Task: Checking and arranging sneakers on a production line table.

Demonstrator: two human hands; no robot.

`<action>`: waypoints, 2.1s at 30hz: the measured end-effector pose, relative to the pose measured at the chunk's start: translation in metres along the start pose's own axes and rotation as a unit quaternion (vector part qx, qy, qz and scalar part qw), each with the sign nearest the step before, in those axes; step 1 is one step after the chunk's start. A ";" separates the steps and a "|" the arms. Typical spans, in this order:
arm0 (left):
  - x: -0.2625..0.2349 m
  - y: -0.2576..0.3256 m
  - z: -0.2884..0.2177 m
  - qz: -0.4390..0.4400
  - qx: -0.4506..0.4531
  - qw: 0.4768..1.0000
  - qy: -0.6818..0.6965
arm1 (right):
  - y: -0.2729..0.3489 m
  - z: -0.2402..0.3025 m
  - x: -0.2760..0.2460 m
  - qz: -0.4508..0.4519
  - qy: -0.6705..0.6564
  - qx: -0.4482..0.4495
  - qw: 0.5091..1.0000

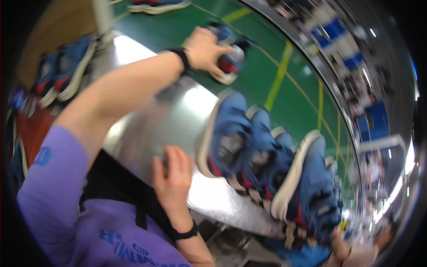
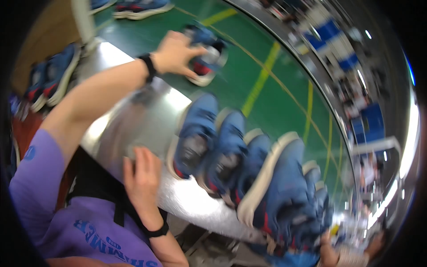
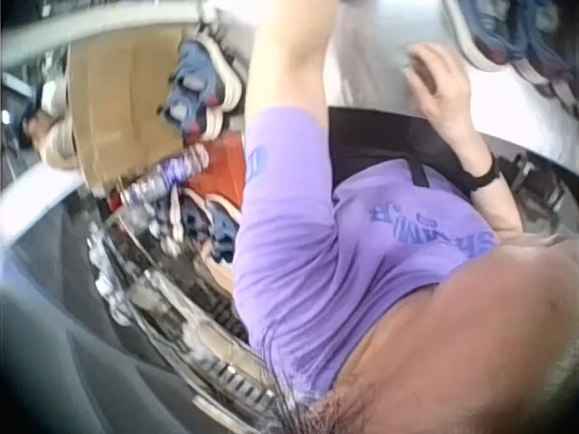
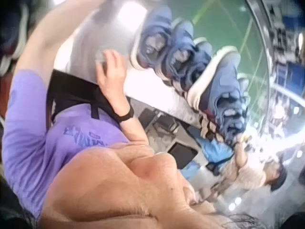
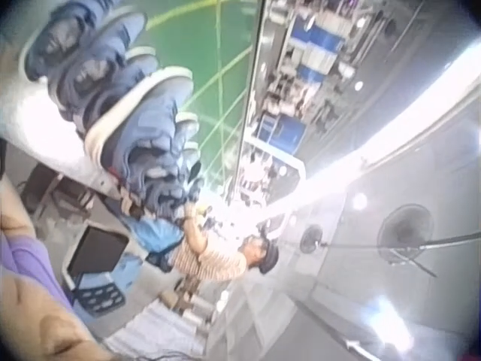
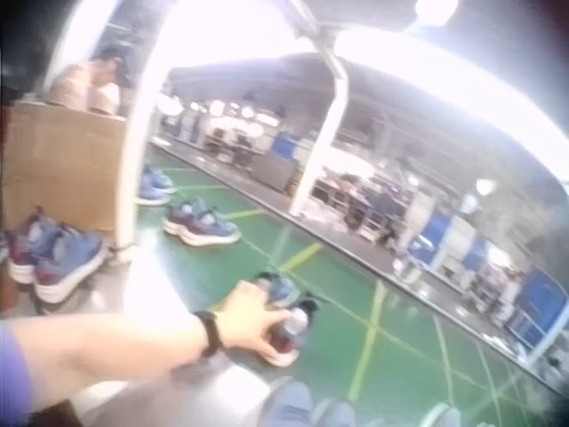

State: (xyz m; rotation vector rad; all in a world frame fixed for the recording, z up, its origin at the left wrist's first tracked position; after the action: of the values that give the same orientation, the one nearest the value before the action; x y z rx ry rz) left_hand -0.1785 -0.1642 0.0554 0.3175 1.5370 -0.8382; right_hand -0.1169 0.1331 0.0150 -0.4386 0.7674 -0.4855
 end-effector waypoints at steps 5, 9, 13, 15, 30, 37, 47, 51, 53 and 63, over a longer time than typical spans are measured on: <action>-0.003 -0.018 0.016 0.032 0.032 0.999 0.019 | -0.003 0.003 0.000 -0.045 -0.066 0.003 0.997; 0.015 -0.016 -0.010 0.047 0.012 0.999 0.022 | -0.002 -0.007 0.000 -0.064 -0.065 -0.006 0.996; 0.013 -0.007 -0.024 0.014 -0.009 0.999 0.049 | 0.002 -0.008 0.000 -0.080 -0.054 -0.008 0.995; 0.008 -0.007 -0.014 0.018 -0.012 0.997 0.080 | 0.004 -0.010 0.002 -0.081 -0.062 -0.011 0.995; -0.119 0.193 0.080 0.068 -0.051 0.986 0.140 | 0.004 -0.016 0.011 -0.062 -0.040 -0.020 0.997; -0.140 0.272 0.055 -0.045 -0.040 0.992 0.108 | 0.001 -0.010 -0.004 -0.008 0.043 -0.035 0.998; -0.121 0.282 0.011 -0.011 0.075 0.967 0.244 | 0.007 -0.007 -0.011 -0.026 -0.065 0.089 0.993; -0.136 0.297 -0.003 -0.007 0.079 0.957 0.281 | 0.005 0.002 -0.030 -0.014 -0.105 0.011 0.994; -0.139 0.288 -0.003 -0.060 0.097 0.941 0.320 | 0.002 0.013 -0.024 -0.016 -0.093 0.003 0.996; -0.124 0.225 0.007 -0.105 0.139 0.957 0.233 | -0.002 0.029 -0.015 -0.004 -0.035 0.034 0.999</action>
State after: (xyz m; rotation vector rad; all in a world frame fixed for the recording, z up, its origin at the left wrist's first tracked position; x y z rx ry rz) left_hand -0.0064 0.0215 0.1018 0.5975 1.9131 -1.2150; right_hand -0.1053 0.1455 0.0434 -0.3937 0.6791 -0.5003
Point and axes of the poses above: each hand's wrist, its own y-axis away from the middle knuckle, its own x-axis out of the palm, z = x × y, the point moved 1 cm from there along -y, towards the middle knuckle, and after that the axes turned 11 degrees about -x, right-handed, at the moved point
